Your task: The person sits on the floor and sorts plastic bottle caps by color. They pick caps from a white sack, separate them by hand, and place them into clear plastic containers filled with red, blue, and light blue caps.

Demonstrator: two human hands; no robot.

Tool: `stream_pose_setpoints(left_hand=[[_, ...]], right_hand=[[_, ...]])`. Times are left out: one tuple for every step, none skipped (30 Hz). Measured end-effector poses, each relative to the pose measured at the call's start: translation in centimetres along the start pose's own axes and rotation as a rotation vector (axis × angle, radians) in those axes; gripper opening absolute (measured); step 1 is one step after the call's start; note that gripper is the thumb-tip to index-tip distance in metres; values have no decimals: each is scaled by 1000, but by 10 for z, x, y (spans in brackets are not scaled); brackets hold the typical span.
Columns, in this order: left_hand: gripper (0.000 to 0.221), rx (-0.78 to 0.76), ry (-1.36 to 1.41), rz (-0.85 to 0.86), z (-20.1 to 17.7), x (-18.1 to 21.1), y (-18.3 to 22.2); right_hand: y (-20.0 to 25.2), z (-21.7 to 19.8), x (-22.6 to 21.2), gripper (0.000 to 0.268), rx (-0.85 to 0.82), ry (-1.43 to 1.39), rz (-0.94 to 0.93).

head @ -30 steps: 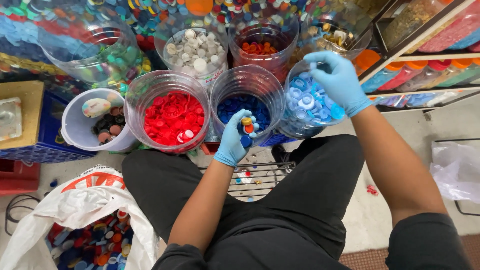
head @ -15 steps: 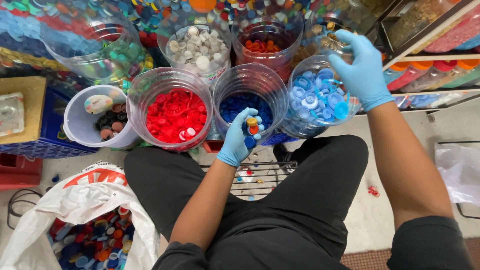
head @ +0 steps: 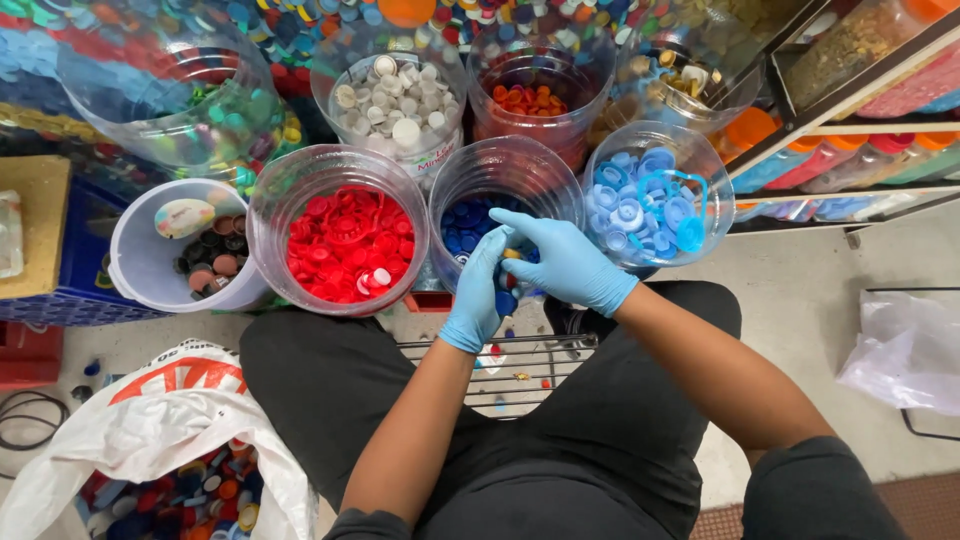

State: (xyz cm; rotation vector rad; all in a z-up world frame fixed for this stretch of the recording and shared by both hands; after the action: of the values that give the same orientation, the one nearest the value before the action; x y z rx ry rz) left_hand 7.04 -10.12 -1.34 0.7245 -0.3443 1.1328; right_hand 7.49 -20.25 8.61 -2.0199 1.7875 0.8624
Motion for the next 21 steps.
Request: stream_pose_setpoints(left_hand=[[35, -8, -35, -4, 2, 4, 4], [35, -8, -34, -14, -4, -4, -1], [34, -1, -25, -20, -10, -11, -8], [32, 7, -15, -26, -16, -18, -15], [32, 8, -14, -34, -16, -18, -15], [36, -14, -57, -33, -15, -16, -16], [40, -38, -102, -26, -13, -13, -18], [40, -40, -103, -29, -12, -11, -18], [40, -51, -94, -24, -12, -9, -16], [40, -62, -85, -18, -11, -8, -13], [40, -55, -83, -22, -8, -3, -10], [38, -63, -19, -49, -3, 1, -6], [35, -75, 43, -72, 2, 7, -3], [35, -72, 42, -73, 1, 5, -1], [34, -62, 48, -74, 1, 5, -3], [33, -53, 54, -75, 2, 5, -5], [33, -56, 55, -70, 3, 7, -6], [35, -57, 35, -82, 4, 8, -7], [36, -45, 17, -101, 1, 9, -1], [36, -36, 20, -104, 1, 8, -2], [35, -37, 29, -108, -1, 7, -3]], right_hand=[[0, -1, 0, 65, -4, -57, 30], [-2, -1, 4, 65, -4, -57, 41], [-5, -5, 4, 53, 39, -83, -15], [-7, -8, 5, 42, 83, -108, -71], [-12, -15, 11, 42, 81, -108, -63], [-17, -25, 15, 37, 143, -133, -104], [-23, -35, 18, 32, 209, -158, -150], [-40, -54, 37, 32, 210, -158, -147], [-53, -77, 56, 33, 347, -155, -178], [-66, -99, 75, 34, 484, -150, -208], [-79, -124, 99, 34, 477, -152, -204], [-89, -154, 125, 33, 598, -179, -197], [-100, -184, 149, 33, 723, -205, -191], [-109, -197, 179, 33, 721, -207, -190], [-118, -215, 207, 27, 765, -192, -226], [-126, -234, 235, 21, 808, -176, -262], [-129, -244, 245, 21, 810, -175, -267], [-132, -252, 254, 17, 829, -97, -230], [-132, -255, 264, 13, 835, -22, -183], [-130, -261, 266, 13, 826, -24, -180], [-130, -262, 272, 5, 767, 17, -92]])
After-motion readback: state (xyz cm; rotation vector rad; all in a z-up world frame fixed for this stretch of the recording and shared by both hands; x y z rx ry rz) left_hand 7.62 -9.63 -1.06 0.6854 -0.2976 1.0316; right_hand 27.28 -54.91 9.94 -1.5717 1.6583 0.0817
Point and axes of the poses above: each hand's wrist, its own y-axis away from the middle knuckle, its own z-axis out of the palm, x = y × z, the point moved 4 cm from there along -y, towards the middle knuckle, and after that the axes turned 7 degrees about z, right-handed, at the moved point
